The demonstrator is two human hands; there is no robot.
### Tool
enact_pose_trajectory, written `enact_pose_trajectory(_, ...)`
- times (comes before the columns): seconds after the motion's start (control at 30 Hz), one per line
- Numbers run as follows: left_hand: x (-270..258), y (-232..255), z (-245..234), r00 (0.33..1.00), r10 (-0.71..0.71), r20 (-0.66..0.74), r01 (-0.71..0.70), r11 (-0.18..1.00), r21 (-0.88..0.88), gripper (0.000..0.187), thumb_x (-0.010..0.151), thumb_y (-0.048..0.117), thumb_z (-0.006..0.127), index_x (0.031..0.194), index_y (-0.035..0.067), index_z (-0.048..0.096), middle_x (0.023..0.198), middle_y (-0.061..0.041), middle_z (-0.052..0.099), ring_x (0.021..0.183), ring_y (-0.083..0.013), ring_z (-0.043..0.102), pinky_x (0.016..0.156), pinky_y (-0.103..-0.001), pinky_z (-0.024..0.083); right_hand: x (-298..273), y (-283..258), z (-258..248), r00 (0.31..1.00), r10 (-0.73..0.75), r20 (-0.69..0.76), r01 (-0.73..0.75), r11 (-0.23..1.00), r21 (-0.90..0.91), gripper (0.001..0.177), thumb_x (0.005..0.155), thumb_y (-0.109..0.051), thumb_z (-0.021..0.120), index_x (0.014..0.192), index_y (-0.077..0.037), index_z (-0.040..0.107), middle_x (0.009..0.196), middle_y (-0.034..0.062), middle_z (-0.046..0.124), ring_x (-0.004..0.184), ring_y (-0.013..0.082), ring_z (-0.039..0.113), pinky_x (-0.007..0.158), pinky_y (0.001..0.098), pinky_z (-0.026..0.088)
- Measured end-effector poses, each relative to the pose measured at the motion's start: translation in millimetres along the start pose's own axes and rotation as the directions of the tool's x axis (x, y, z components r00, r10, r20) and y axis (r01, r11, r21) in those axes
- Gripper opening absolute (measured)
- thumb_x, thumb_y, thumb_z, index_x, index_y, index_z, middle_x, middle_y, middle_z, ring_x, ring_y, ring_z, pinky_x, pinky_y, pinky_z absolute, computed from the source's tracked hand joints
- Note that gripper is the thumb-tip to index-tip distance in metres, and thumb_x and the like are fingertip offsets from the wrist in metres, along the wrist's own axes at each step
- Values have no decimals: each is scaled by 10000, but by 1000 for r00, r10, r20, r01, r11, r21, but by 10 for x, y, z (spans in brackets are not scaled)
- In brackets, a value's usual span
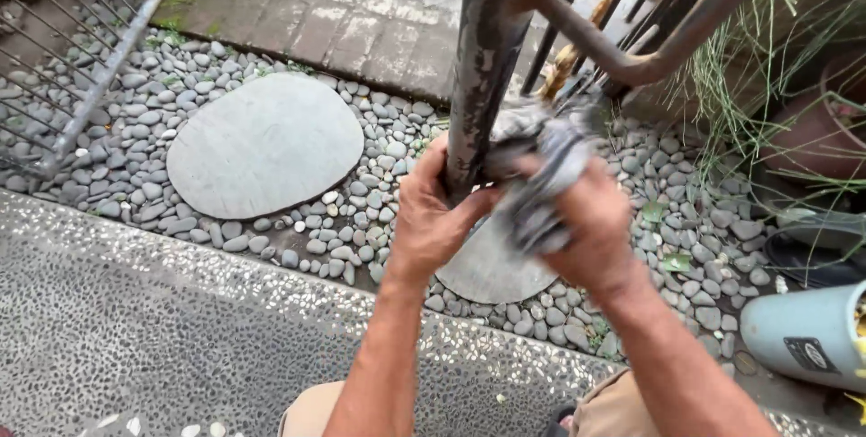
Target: Wiping down a metal gate with a cloth.
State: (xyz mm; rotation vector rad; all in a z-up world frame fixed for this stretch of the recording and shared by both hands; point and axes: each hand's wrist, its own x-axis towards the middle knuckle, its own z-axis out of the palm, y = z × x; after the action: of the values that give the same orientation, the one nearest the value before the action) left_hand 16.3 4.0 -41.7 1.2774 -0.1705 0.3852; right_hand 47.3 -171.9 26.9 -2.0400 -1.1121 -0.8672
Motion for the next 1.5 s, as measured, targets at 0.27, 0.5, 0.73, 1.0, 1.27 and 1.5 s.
enact_pose_trajectory(0.27, 22, 410, 35, 973, 54, 226, 60, 882, -468, 512, 1099, 340, 478, 1477, -1, 535, 1405, -98, 619, 1329, -193, 563, 1220, -352, 377, -102, -50, 43, 985, 166, 44, -170, 979, 111, 361, 923, -118, 817, 1260, -62, 702, 1148, 131, 728, 1043, 231, 722, 890, 343, 593)
enact_pose_trajectory(0.5, -107, -275, -179, 977, -99, 189, 179, 862, -473, 504, 1142, 312, 456, 1395, -112, 561, 1415, -162, 612, 1336, -240, 551, 1223, -385, 381, 66, -297, 60, 985, 1, -174, -36, 979, -198, 519, 870, -316, 790, 1279, -29, 648, 1304, 147, 617, 1221, 282, 615, 1003, 427, 553)
enact_pose_trajectory(0.73, -57, 241, -122, 923, -208, 323, 357, 777, -518, 815, 1077, 603, 316, 1429, -96, 544, 1368, -169, 662, 1264, -264, 609, 1107, -384, 470, -638, 6, 308, 974, -191, 120, 222, 899, -376, 499, 841, -347, 738, 1229, -45, 656, 1305, 111, 595, 1241, 314, 557, 1001, 516, 475)
enact_pose_trajectory(1.0, -42, 110, -28, 867, -116, 485, 352, 830, -432, 953, 1081, 717, 341, 1478, -132, 514, 1444, -201, 615, 1347, -267, 560, 1209, -421, 381, -116, -485, -331, 979, -80, -187, 44, 981, -188, 589, 914, -370, 808, 1248, 36, 541, 1373, 189, 503, 1308, 403, 505, 1117, 574, 419)
enact_pose_trajectory(1.27, -489, -1525, -28, 756, -379, 533, 653, 487, -580, 590, 999, 398, 547, 1418, -18, 535, 1325, -110, 649, 1155, -179, 619, 1008, -302, 491, -370, -674, -395, 955, -192, 227, 236, 954, -184, 620, 760, -155, 726, 1347, 18, 627, 1440, 154, 592, 1349, 346, 569, 1146, 545, 379)
enact_pose_trajectory(1.5, -360, -16, 831, 726, -466, 506, 686, 545, -482, 382, 953, 174, 684, 1282, -17, 653, 1170, -94, 717, 998, -176, 689, 867, -312, 572, -661, -770, -1029, 952, 26, 304, 95, 921, -379, 534, 798, -163, 722, 1290, 33, 648, 1401, 191, 602, 1302, 309, 594, 1121, 458, 381)
